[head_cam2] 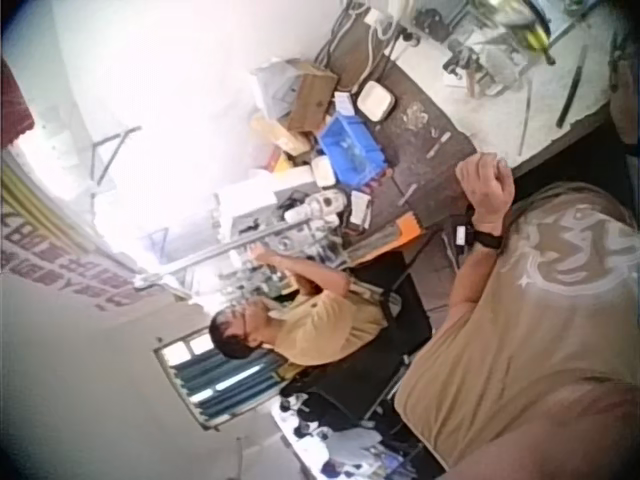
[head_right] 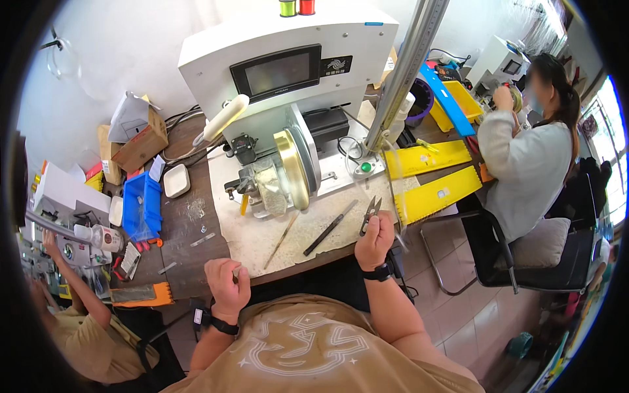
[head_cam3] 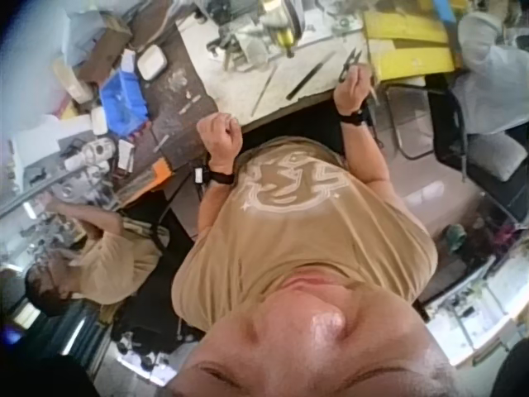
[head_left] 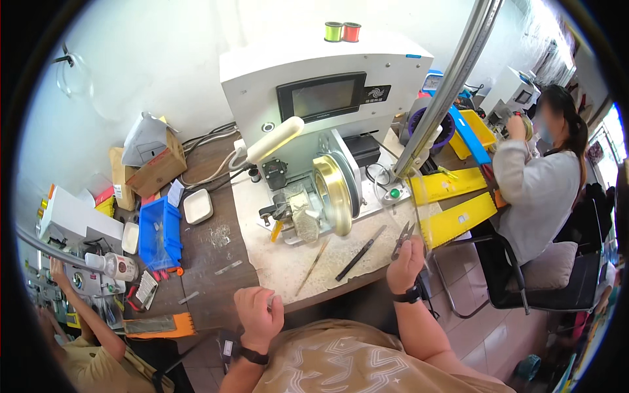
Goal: The person handles optical fiber strands at a workstation, positions a metal component on a rotating machine, and scrapes the metal part with a small blade.
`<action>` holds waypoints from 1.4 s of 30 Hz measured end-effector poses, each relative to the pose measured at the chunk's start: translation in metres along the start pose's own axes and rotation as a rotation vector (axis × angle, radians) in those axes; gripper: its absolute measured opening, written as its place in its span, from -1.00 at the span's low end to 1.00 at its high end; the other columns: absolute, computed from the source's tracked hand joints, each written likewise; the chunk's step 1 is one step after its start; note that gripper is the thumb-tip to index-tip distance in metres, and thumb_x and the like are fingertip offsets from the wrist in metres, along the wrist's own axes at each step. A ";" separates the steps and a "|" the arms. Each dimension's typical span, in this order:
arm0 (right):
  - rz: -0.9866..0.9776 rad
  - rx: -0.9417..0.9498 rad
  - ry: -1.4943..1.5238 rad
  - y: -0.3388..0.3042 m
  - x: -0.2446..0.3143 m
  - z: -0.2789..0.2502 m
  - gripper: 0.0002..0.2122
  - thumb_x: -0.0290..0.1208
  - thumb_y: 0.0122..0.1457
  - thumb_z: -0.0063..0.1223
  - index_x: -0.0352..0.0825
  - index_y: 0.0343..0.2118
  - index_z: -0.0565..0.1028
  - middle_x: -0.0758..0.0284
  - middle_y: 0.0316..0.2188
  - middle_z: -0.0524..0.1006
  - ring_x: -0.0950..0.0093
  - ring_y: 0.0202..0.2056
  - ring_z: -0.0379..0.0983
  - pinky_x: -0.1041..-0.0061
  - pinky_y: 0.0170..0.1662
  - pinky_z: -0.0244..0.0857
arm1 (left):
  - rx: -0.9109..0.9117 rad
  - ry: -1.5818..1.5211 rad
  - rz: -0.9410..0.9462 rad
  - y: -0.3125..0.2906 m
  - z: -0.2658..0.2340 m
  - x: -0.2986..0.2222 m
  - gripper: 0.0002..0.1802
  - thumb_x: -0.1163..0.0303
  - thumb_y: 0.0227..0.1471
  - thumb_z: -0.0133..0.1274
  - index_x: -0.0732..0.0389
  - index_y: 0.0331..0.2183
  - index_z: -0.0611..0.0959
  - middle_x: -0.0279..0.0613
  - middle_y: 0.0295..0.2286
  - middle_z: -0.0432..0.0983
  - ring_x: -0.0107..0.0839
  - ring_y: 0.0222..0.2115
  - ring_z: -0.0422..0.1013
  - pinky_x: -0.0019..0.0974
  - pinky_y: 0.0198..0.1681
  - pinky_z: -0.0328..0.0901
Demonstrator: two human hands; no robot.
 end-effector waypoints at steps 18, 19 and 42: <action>0.104 -0.098 0.147 -0.001 -0.014 -0.007 -0.81 -0.50 0.34 -0.11 -0.40 -0.44 0.40 0.29 -0.41 0.39 0.45 -0.39 0.29 0.49 -0.26 0.18 | 0.061 -0.068 -0.120 0.001 0.017 0.016 -0.93 0.47 0.13 0.07 0.22 -0.38 0.52 -0.11 -0.45 0.41 -0.07 -0.37 0.32 -0.07 -0.19 0.18; 0.128 -0.094 0.171 -0.001 -0.016 -0.007 -0.81 -0.50 0.34 -0.12 -0.40 -0.44 0.40 0.28 -0.41 0.39 0.45 -0.39 0.29 0.49 -0.26 0.18 | 0.054 -0.065 -0.121 0.000 0.017 0.015 -0.93 0.47 0.13 0.07 0.22 -0.38 0.52 -0.11 -0.45 0.41 -0.07 -0.37 0.32 -0.07 -0.19 0.18; 0.093 -0.107 0.216 -0.002 -0.021 -0.008 -0.80 -0.45 0.39 -0.14 -0.38 -0.40 0.41 0.39 -0.45 0.35 0.57 -0.41 0.24 0.55 -0.30 0.16 | -0.081 -0.007 -0.104 -0.009 0.013 0.011 -0.91 0.48 0.10 0.07 0.22 -0.45 0.53 -0.08 -0.48 0.42 -0.03 -0.39 0.34 -0.06 -0.21 0.20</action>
Point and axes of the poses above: each hand's wrist, its own y-axis towards the middle knuckle, its own z-axis out of the palm, x = y × z, the point moved 7 cm from there along y, towards the middle knuckle
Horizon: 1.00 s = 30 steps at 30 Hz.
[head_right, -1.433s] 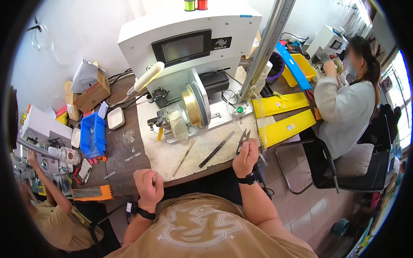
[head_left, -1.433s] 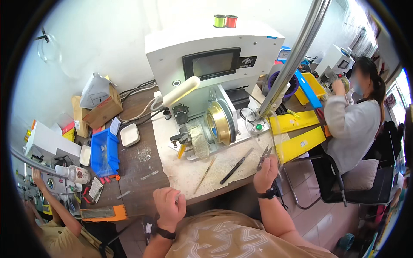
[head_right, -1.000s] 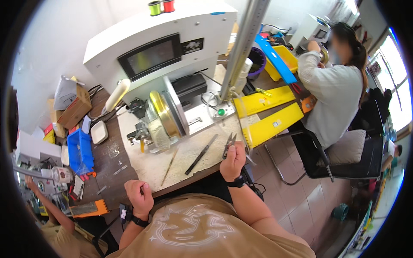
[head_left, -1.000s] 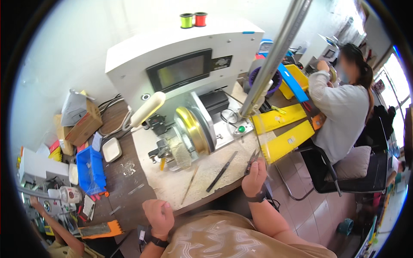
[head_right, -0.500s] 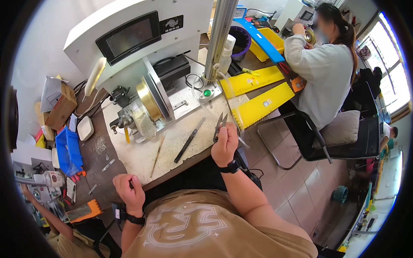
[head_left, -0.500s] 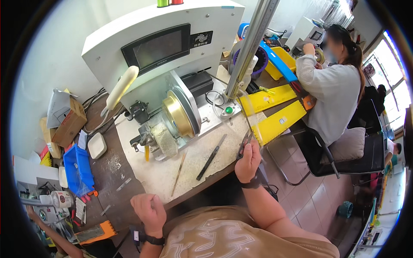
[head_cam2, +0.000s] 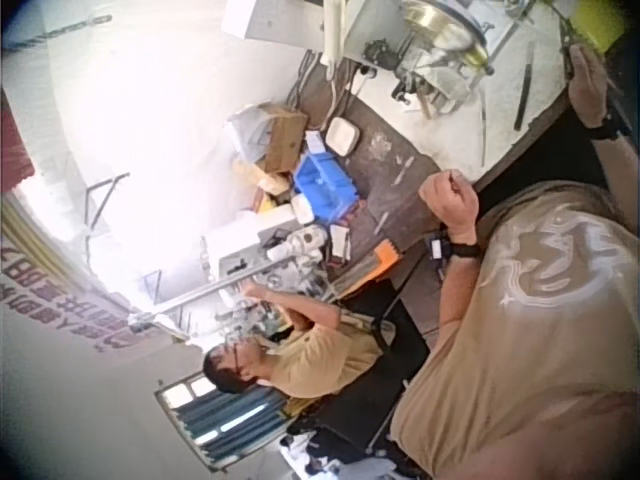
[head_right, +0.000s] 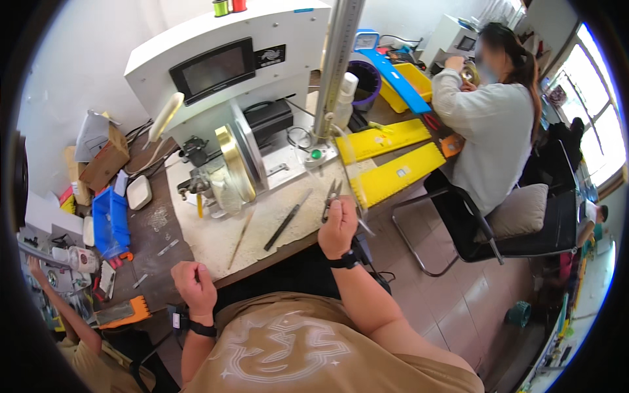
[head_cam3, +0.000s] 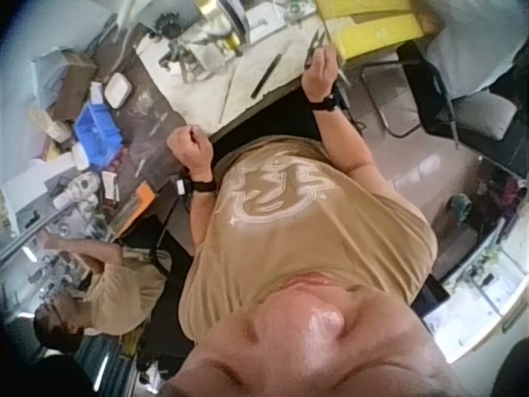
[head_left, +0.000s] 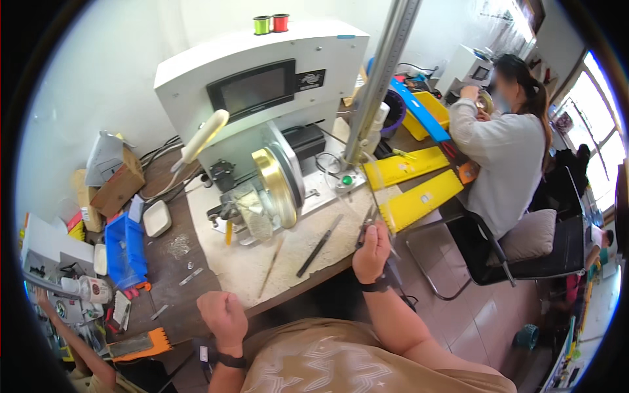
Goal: The person handles optical fiber strands at a workstation, positions a metal component on a rotating machine, and scrapes the metal part with a small blade.
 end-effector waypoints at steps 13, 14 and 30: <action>0.069 0.069 -0.027 -0.003 0.001 0.001 -0.78 -0.43 0.42 -0.19 -0.33 -0.39 0.42 0.50 -0.51 0.30 0.67 -0.45 0.16 0.61 -0.35 0.08 | -0.020 0.050 0.050 0.001 -0.004 -0.002 -0.91 0.51 0.02 0.13 0.19 -0.48 0.54 -0.14 -0.53 0.41 -0.06 -0.45 0.36 -0.06 -0.26 0.21; 0.079 0.062 -0.019 -0.003 0.001 0.001 -0.78 -0.43 0.42 -0.19 -0.33 -0.38 0.42 0.50 -0.50 0.31 0.67 -0.45 0.16 0.63 -0.35 0.08 | -0.015 0.038 0.053 0.002 -0.004 -0.001 -0.91 0.51 0.02 0.14 0.19 -0.48 0.54 -0.14 -0.53 0.42 -0.07 -0.45 0.36 -0.06 -0.26 0.21; -0.060 0.078 0.012 -0.018 0.052 -0.023 -0.83 -0.49 0.39 -0.23 -0.36 -0.34 0.39 0.45 -0.41 0.30 0.66 -0.43 0.16 0.64 -0.33 0.07 | -0.469 -1.008 -0.399 0.033 -0.083 0.073 -0.84 0.35 0.33 -0.02 0.20 -0.32 0.54 -0.33 -0.46 0.42 -0.53 -0.43 0.28 -0.40 -0.28 0.19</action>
Point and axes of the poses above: each hand's wrist, its own y-axis towards the middle knuckle, its own z-axis out of the palm, x = y × z, the point moved 7 cm from there along y, towards the middle knuckle
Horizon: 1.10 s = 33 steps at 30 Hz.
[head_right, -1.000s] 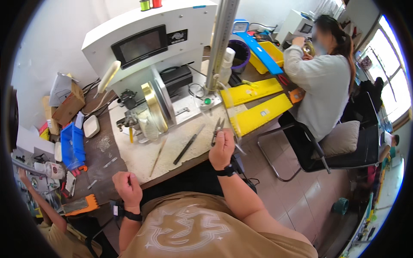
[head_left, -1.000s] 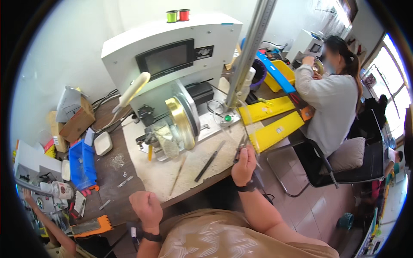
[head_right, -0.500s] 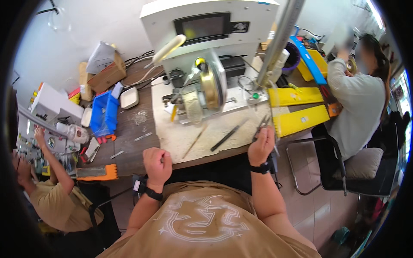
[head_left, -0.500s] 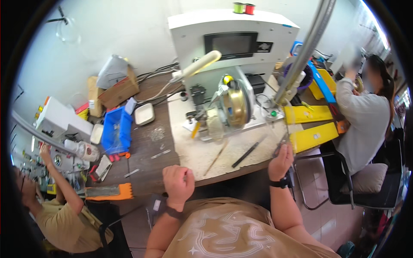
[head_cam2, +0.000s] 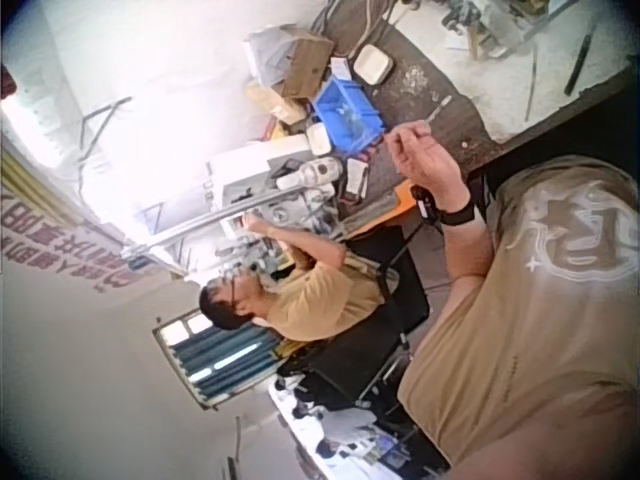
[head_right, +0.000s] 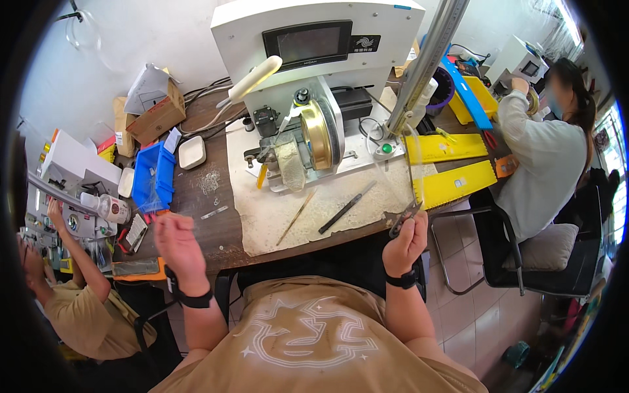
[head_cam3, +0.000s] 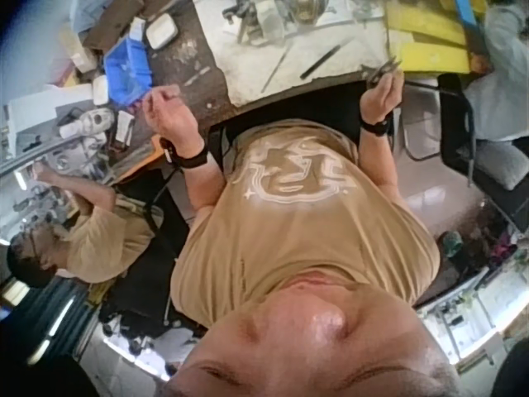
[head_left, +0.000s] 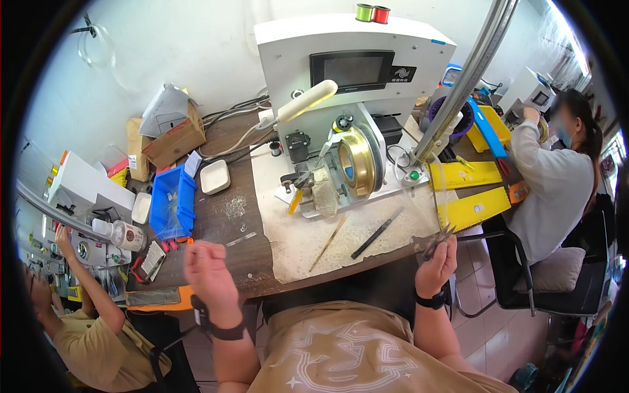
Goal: The person handles optical fiber strands at a workstation, positions a metal component on a rotating machine, and scrapes the metal part with a small blade.
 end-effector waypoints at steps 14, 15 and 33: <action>0.140 0.325 -0.154 0.008 0.001 0.018 -0.79 -0.42 0.43 -0.11 -0.42 -0.25 0.54 0.41 -0.45 0.56 0.67 -0.45 0.36 0.63 -0.35 0.24 | 0.144 -0.673 0.052 0.101 0.001 -0.074 -0.91 0.49 0.30 -0.05 0.29 -0.28 0.52 -0.30 -0.41 0.29 -0.47 -0.49 0.24 -0.40 -0.40 0.25; 0.138 0.369 -0.179 0.007 0.000 0.023 -0.78 -0.42 0.43 -0.10 -0.43 -0.25 0.55 0.41 -0.46 0.56 0.67 -0.45 0.37 0.63 -0.35 0.25 | -0.052 -0.316 0.261 0.102 -0.011 -0.080 -0.84 0.46 0.35 -0.04 0.35 -0.16 0.57 -0.28 -0.38 0.40 -0.49 -0.47 0.29 -0.43 -0.28 0.27; -0.395 0.280 -0.293 -0.003 0.081 0.041 -0.83 -0.48 0.31 -0.05 -0.48 -0.26 0.54 0.08 -0.34 0.59 0.23 -0.38 0.55 0.41 -0.28 0.45 | 0.530 0.815 0.458 0.105 0.119 -0.040 -0.96 0.55 0.12 0.10 0.32 -0.34 0.60 -0.26 -0.42 0.45 -0.46 -0.39 0.33 -0.39 -0.26 0.24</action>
Point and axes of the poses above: each hand's wrist, its own y-axis towards the middle knuckle, its own z-axis out of the palm, x = y × z, the point moved 7 cm from there along y, towards the middle knuckle
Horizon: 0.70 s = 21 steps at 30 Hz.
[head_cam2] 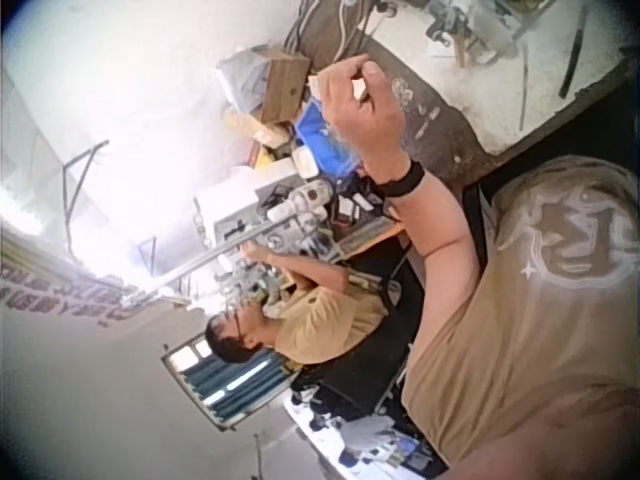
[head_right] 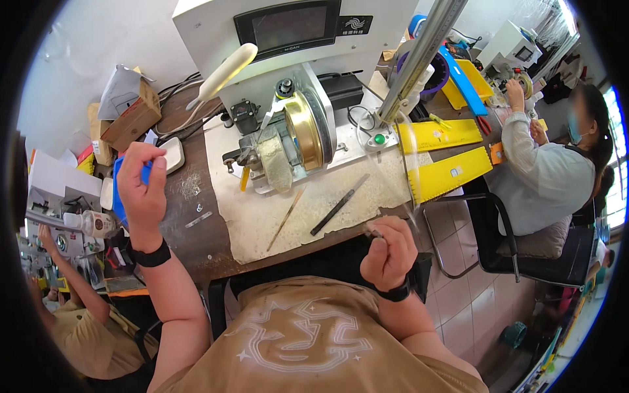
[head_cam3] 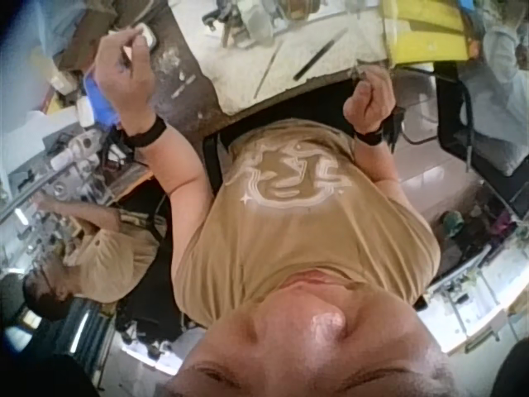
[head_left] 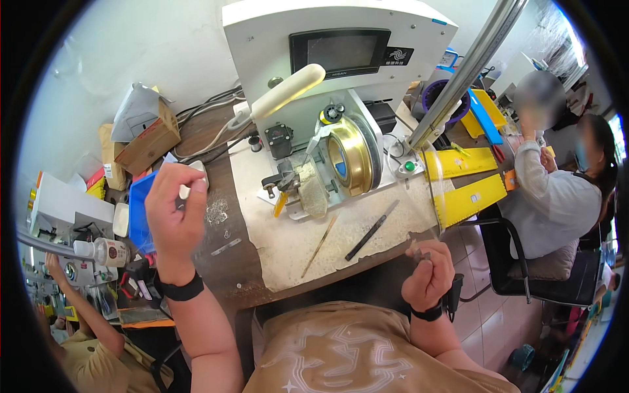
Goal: The person handles optical fiber strands at a workstation, positions a metal component on a rotating machine, and scrapes the metal part with a small blade.
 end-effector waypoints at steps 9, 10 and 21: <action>0.020 0.242 0.319 0.023 0.036 0.054 -0.83 -0.58 0.26 0.06 -0.44 -0.12 0.59 0.18 -0.44 0.58 0.33 -0.50 0.50 0.45 -0.40 0.39 | 0.449 -0.183 -0.017 0.018 0.072 -0.001 -0.87 0.51 0.00 0.20 0.33 -0.33 0.69 -0.15 -0.43 0.53 -0.28 -0.40 0.46 -0.30 -0.32 0.34; 0.027 0.255 0.370 0.025 0.038 0.062 -0.82 -0.58 0.26 0.06 -0.44 -0.12 0.59 0.19 -0.45 0.56 0.33 -0.51 0.48 0.44 -0.41 0.37 | 0.520 -0.190 -0.069 0.019 0.079 0.004 -0.83 0.48 -0.01 0.23 0.32 -0.30 0.71 -0.15 -0.41 0.54 -0.26 -0.38 0.47 -0.29 -0.30 0.34; 0.514 0.392 0.410 0.027 0.026 0.121 -0.79 -0.55 0.35 -0.06 -0.44 -0.03 0.54 0.24 -0.44 0.50 0.43 -0.46 0.40 0.50 -0.33 0.29 | 0.723 -0.396 -0.093 0.033 0.117 0.018 -0.79 0.52 -0.12 0.32 0.31 -0.33 0.75 -0.25 -0.42 0.54 -0.41 -0.35 0.45 -0.35 -0.24 0.32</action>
Point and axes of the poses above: each hand's wrist, its own y-axis towards the middle knuckle, its own z-axis out of the palm, x = y × z, the point moved 7 cm from there along y, towards the middle knuckle
